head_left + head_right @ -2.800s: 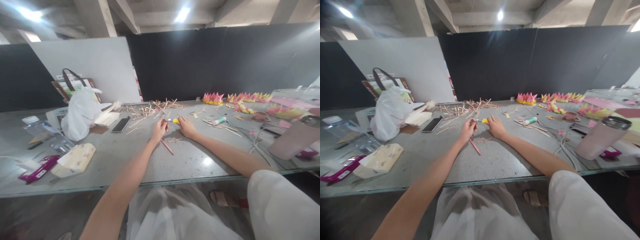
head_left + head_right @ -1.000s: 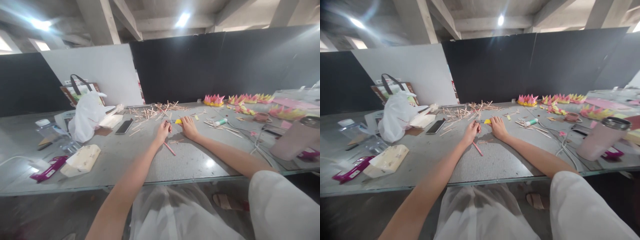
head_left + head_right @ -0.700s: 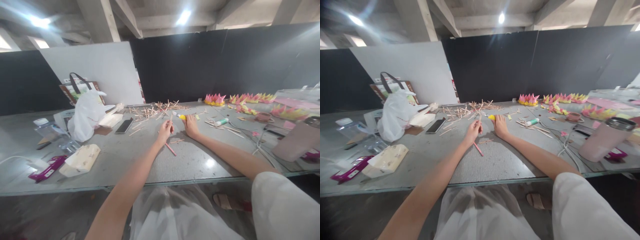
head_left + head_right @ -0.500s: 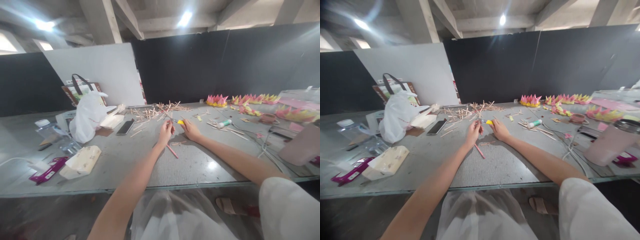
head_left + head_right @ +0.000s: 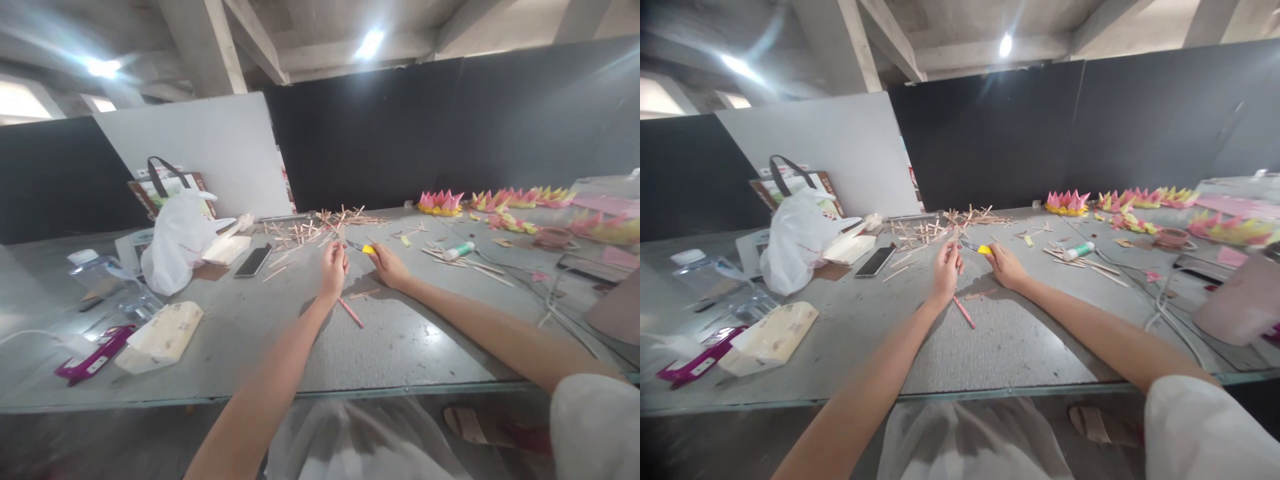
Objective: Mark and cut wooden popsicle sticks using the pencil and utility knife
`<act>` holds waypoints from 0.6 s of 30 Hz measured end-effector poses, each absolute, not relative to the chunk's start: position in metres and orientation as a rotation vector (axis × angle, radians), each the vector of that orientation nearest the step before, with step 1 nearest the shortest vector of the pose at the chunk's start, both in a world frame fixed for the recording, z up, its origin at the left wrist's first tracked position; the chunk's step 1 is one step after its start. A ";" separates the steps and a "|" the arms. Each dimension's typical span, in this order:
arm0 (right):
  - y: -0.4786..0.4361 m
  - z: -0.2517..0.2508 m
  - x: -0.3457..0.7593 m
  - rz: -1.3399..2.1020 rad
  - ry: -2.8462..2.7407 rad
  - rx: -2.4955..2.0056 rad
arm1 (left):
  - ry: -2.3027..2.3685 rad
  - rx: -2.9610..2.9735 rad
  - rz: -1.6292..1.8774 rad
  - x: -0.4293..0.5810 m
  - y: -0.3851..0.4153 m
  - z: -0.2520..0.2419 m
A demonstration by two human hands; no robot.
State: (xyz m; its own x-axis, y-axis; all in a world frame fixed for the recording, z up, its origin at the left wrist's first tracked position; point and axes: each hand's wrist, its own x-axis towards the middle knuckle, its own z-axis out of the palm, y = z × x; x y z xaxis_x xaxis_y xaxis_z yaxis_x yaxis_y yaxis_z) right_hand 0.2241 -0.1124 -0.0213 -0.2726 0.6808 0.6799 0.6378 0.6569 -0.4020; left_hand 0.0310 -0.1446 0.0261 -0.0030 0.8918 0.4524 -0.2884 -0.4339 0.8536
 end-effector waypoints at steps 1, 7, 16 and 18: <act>-0.112 -0.021 0.224 0.060 -1.977 -1.026 | 0.695 1.311 1.612 0.031 -0.144 0.027; -0.112 -0.020 0.224 0.055 -1.968 -1.025 | 0.790 1.222 1.645 0.029 -0.139 0.026; -0.112 -0.020 0.224 0.068 -1.988 -1.043 | 0.816 1.277 1.652 0.029 -0.134 0.016; -0.113 -0.020 0.224 0.072 -1.994 -1.047 | 0.835 1.279 1.657 0.029 -0.134 0.016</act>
